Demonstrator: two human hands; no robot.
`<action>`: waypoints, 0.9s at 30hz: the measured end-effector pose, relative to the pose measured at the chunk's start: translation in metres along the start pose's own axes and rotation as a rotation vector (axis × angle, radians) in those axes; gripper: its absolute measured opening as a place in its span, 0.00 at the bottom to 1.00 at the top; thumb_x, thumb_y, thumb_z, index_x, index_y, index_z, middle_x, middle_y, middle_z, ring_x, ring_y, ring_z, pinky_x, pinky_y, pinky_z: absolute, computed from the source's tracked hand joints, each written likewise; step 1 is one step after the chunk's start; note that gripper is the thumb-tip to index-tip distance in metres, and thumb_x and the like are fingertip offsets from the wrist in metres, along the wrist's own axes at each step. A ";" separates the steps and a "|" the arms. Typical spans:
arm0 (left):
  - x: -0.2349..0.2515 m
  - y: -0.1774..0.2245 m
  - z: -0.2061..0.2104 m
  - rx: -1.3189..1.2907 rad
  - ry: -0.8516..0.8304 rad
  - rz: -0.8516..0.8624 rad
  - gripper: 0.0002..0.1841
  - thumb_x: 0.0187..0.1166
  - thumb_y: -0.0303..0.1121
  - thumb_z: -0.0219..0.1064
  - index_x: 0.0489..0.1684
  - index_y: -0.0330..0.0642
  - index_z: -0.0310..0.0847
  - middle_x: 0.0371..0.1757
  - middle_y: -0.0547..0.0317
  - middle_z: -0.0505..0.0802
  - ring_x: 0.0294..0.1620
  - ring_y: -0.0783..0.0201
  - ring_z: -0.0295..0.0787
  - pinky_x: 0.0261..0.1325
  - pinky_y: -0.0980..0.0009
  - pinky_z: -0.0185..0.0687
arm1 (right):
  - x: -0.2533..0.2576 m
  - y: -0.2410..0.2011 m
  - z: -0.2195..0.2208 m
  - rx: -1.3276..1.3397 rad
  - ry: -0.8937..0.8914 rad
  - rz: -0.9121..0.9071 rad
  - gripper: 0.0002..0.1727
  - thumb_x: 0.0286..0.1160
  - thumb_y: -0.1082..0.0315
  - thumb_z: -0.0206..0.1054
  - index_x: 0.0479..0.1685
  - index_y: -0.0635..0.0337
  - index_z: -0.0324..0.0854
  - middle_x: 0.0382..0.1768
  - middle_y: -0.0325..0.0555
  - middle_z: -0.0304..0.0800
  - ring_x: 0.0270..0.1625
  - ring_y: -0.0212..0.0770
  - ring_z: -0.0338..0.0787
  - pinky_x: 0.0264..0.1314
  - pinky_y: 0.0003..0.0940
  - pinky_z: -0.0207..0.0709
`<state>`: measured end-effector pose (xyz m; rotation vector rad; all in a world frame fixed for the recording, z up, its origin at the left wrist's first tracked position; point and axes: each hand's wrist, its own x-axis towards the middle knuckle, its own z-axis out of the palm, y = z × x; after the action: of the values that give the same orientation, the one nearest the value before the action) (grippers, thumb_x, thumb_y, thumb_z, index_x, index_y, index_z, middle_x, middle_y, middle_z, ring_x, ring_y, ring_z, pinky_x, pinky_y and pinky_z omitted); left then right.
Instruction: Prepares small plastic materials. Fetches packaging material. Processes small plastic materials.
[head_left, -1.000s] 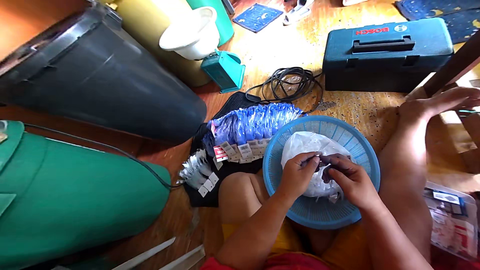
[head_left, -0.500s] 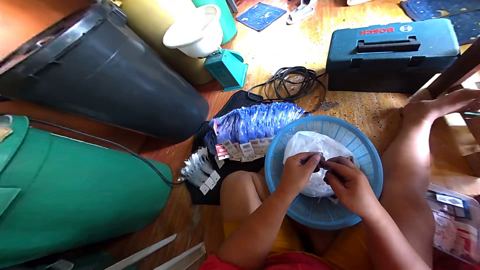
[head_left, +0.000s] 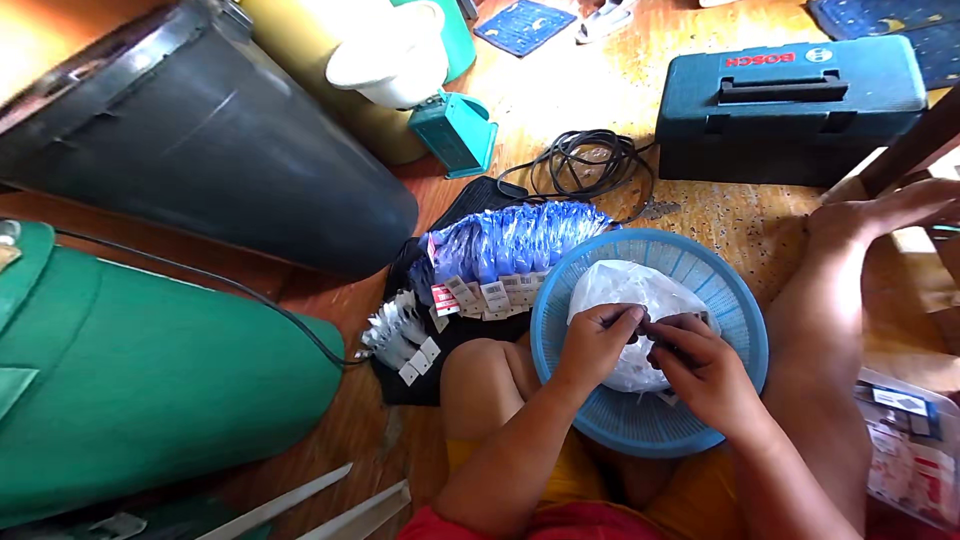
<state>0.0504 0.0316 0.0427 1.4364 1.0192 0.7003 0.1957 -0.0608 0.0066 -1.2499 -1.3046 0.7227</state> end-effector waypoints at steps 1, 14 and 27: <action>-0.001 0.000 0.000 0.035 -0.014 0.035 0.11 0.86 0.29 0.63 0.48 0.31 0.91 0.41 0.54 0.96 0.42 0.68 0.94 0.51 0.70 0.92 | -0.001 0.000 0.000 0.009 0.030 -0.001 0.15 0.75 0.72 0.64 0.56 0.64 0.89 0.56 0.49 0.86 0.48 0.30 0.91 0.46 0.24 0.90; -0.009 -0.024 0.013 0.153 -0.358 0.524 0.12 0.87 0.25 0.58 0.52 0.21 0.80 0.43 0.47 0.93 0.46 0.70 0.91 0.57 0.73 0.88 | -0.002 -0.005 -0.004 0.333 0.217 0.097 0.04 0.74 0.71 0.73 0.40 0.59 0.93 0.46 0.41 0.90 0.40 0.29 0.89 0.41 0.23 0.88; -0.029 -0.044 0.042 -0.019 -0.364 0.265 0.17 0.91 0.29 0.52 0.68 0.23 0.69 0.31 0.58 0.84 0.26 0.72 0.83 0.34 0.74 0.86 | 0.001 -0.001 -0.008 0.443 0.361 0.185 0.06 0.79 0.72 0.67 0.40 0.59 0.90 0.39 0.39 0.94 0.40 0.33 0.92 0.48 0.30 0.89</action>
<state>0.0663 -0.0161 -0.0025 1.6272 0.5455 0.6039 0.2035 -0.0621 0.0097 -1.0799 -0.6931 0.8188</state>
